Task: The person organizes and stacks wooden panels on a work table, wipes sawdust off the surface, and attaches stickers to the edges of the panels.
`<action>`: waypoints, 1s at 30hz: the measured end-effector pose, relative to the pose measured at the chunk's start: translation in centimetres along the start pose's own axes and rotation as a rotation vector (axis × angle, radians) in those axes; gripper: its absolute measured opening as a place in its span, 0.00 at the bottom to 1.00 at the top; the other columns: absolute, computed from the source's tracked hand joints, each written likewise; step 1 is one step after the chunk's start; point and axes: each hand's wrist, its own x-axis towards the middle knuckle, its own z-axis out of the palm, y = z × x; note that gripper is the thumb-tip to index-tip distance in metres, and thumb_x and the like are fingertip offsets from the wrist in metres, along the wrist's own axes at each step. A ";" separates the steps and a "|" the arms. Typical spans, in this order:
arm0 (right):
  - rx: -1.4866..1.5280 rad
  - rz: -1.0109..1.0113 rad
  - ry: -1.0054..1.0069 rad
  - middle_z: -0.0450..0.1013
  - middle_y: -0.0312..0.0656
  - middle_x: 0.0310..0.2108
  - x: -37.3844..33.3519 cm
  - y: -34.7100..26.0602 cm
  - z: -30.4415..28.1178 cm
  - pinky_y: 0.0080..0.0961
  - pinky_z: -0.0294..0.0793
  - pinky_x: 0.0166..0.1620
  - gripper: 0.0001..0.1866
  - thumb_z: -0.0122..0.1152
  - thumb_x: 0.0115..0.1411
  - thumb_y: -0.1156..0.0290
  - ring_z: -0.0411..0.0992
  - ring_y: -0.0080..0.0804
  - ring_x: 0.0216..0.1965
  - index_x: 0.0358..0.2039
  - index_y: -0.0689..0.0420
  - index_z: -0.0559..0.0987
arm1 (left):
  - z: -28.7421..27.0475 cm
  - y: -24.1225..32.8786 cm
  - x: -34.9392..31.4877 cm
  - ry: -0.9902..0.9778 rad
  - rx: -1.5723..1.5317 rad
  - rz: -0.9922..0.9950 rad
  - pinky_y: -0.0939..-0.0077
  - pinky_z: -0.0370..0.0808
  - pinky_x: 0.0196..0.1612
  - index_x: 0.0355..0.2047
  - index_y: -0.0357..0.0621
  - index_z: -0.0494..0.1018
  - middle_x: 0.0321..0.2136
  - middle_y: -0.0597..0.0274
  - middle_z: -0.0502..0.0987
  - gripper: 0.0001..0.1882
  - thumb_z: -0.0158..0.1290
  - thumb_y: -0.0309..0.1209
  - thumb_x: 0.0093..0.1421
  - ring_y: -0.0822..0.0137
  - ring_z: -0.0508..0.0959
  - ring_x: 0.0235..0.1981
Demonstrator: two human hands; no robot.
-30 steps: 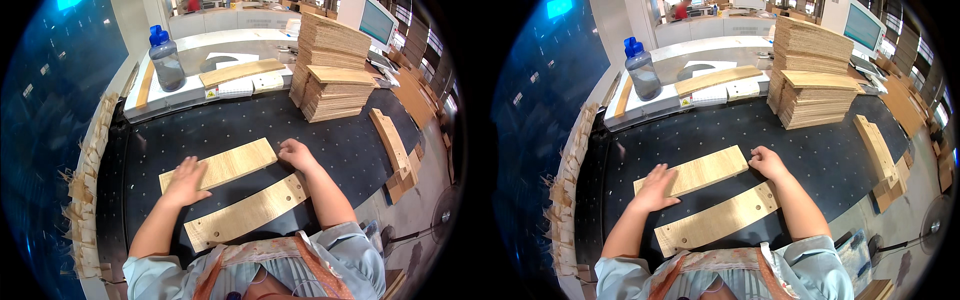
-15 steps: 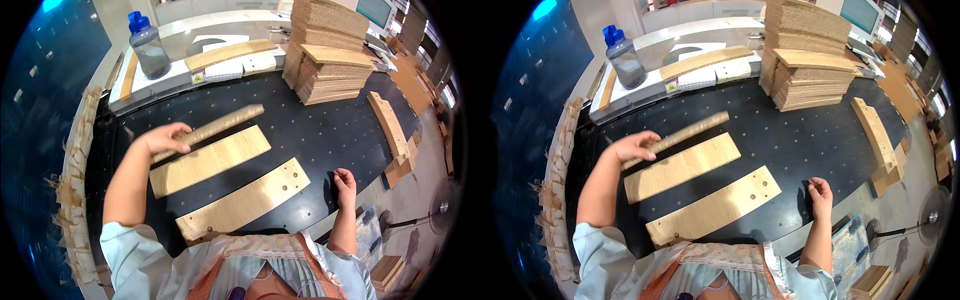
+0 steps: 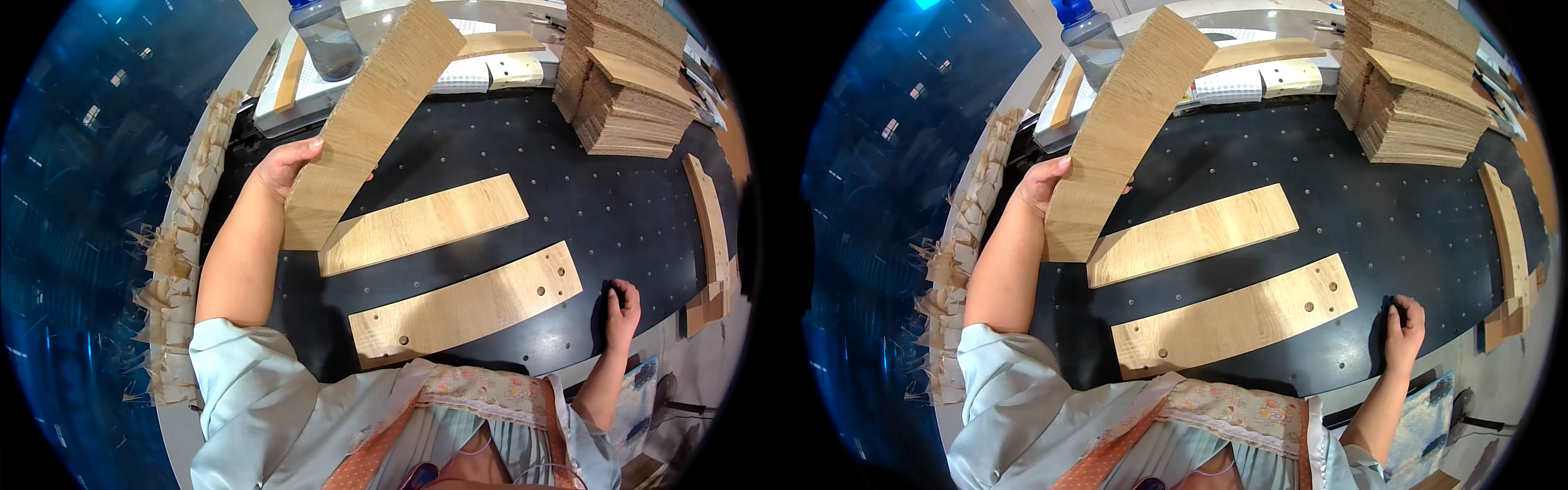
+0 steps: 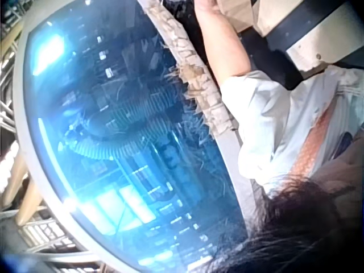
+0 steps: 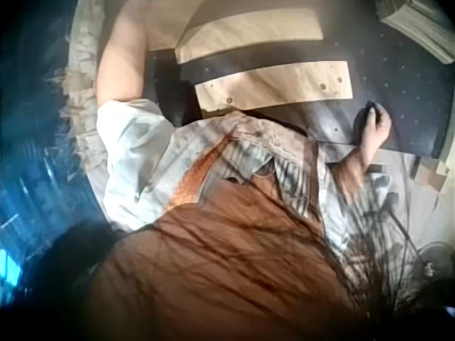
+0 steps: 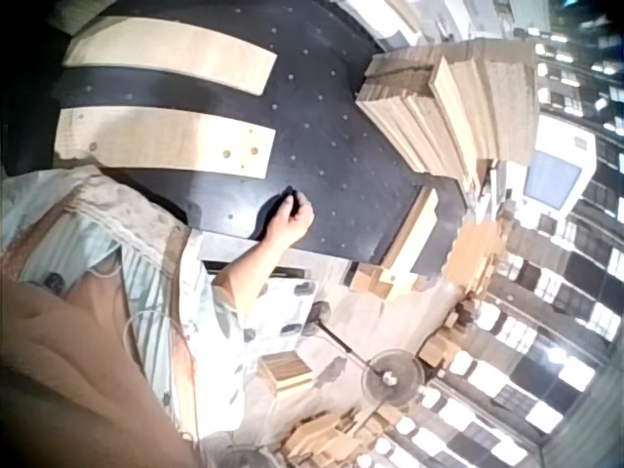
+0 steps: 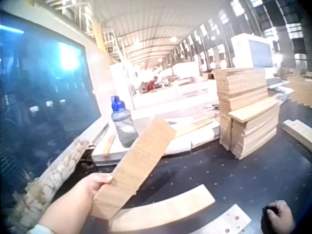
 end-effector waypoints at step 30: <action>0.021 -0.053 0.096 0.74 0.43 0.32 -0.1 -1.7 0.1 0.29 0.70 0.44 0.07 0.59 0.49 0.80 0.71 0.39 0.38 0.31 0.61 0.77 | 4.0 -13.6 3.5 0.295 1.770 0.118 0.55 0.56 0.59 0.57 0.47 0.63 0.56 0.45 0.60 0.43 0.65 0.46 0.41 0.47 0.60 0.57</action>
